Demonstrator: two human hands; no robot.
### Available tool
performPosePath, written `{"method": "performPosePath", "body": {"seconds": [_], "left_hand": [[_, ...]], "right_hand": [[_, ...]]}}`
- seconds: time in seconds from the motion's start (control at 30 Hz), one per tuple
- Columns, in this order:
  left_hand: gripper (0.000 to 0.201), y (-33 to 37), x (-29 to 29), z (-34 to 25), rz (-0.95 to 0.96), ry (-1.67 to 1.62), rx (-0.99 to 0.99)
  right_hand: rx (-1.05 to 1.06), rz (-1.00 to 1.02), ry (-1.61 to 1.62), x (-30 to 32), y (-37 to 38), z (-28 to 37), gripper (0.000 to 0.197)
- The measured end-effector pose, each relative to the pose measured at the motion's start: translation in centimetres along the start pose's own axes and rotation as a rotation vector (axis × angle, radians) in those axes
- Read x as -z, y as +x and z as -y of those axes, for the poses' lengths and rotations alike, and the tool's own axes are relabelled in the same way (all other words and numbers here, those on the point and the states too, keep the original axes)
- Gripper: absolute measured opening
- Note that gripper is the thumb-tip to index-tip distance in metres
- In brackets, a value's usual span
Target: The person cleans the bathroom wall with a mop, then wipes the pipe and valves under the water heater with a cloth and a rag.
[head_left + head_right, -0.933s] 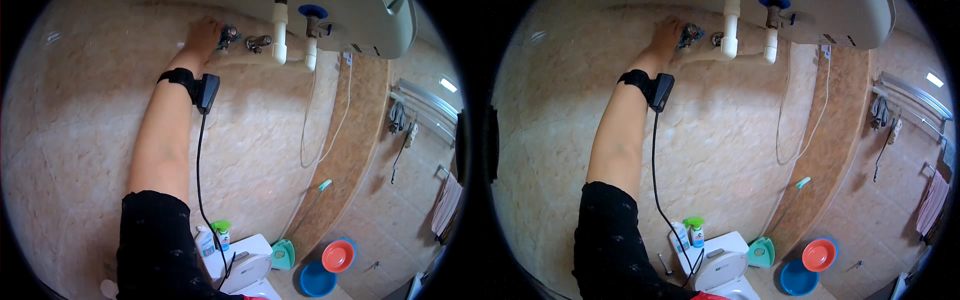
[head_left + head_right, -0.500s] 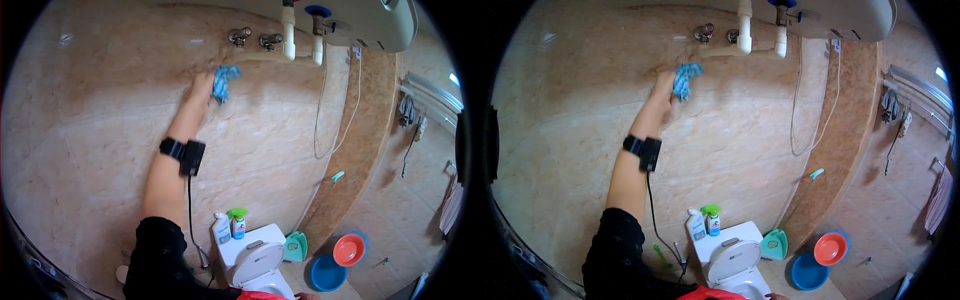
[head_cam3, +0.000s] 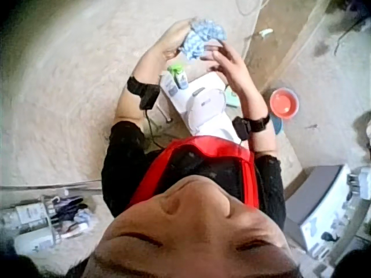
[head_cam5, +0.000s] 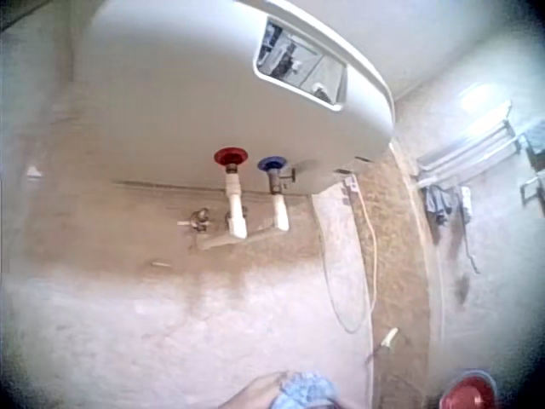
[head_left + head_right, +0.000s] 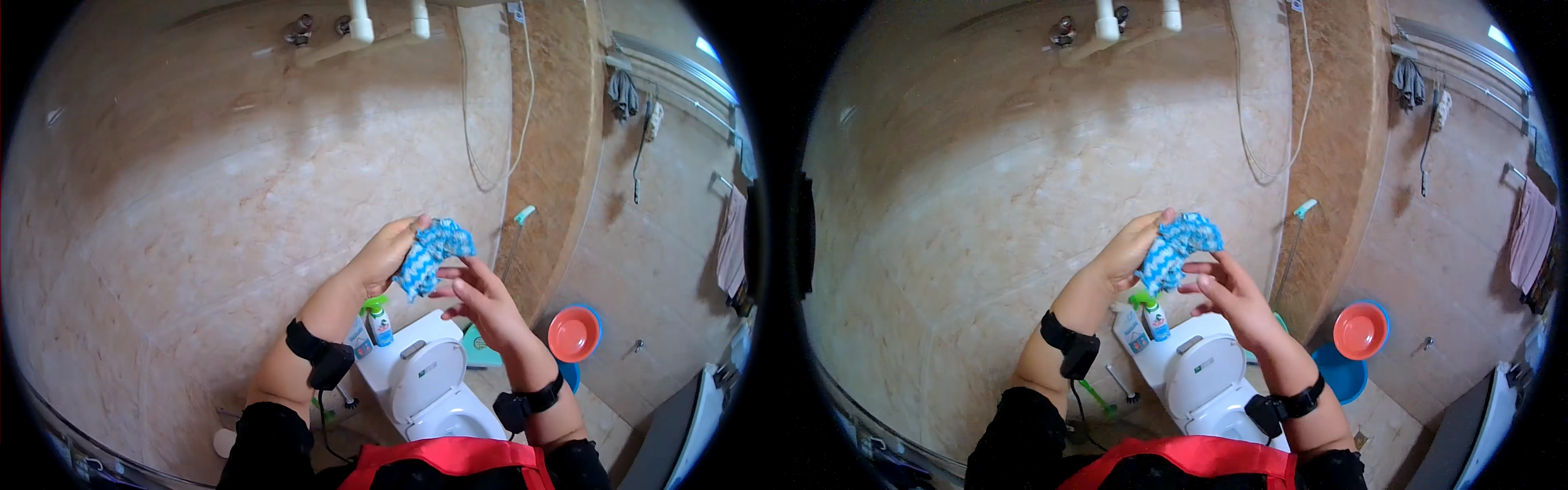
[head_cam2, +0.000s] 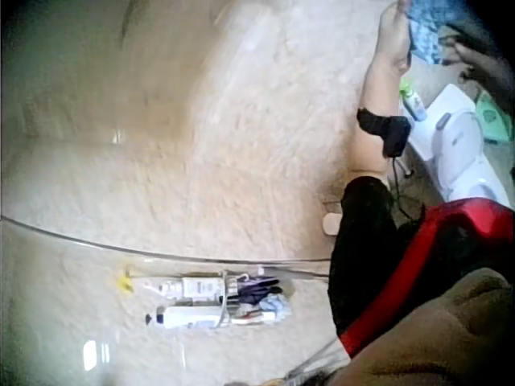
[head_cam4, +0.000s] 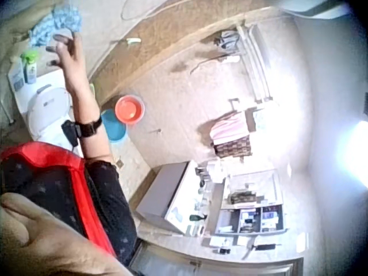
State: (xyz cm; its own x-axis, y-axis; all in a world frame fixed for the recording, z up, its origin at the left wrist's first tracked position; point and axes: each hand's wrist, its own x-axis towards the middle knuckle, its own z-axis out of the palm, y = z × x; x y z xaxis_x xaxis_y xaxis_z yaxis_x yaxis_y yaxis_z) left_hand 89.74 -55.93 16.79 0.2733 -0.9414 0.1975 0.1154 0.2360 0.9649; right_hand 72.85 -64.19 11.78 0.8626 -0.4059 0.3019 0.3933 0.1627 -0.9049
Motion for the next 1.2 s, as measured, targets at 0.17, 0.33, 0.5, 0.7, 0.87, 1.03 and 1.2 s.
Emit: {"method": "performPosePath", "body": {"seconds": [0.17,0.33,0.5,0.7,0.87,1.03,1.2], "left_hand": [[0.035,1.4,-0.2,2.8,-0.041,0.137,-0.027],[0.046,-0.5,-1.8,2.0,0.077,-0.037,0.194],[0.046,0.2,-0.8,4.6,0.223,-0.103,0.236],[0.032,3.6,1.6,3.2,-0.09,0.007,-0.035],[0.037,11.9,5.7,-4.0,-0.638,0.118,-0.627],[0.041,16.8,7.9,-11.4,-0.896,0.417,-1.07],[0.048,21.5,11.1,-16.3,-1.023,0.595,-1.248]], "right_hand": [[0.024,-0.146,0.105,0.8,0.7,-0.8,0.024],[0.145,-0.272,0.083,2.1,2.1,-1.2,0.018],[0.729,-0.325,-1.053,3.5,2.0,-1.0,0.023],[0.503,0.163,-1.271,3.1,0.1,1.2,0.061],[0.233,0.005,-1.205,6.2,-3.4,0.6,0.062],[0.058,-0.019,-1.226,8.8,-6.9,-1.8,0.065],[0.075,-0.082,-1.155,11.3,-9.8,-6.4,0.045]]}}
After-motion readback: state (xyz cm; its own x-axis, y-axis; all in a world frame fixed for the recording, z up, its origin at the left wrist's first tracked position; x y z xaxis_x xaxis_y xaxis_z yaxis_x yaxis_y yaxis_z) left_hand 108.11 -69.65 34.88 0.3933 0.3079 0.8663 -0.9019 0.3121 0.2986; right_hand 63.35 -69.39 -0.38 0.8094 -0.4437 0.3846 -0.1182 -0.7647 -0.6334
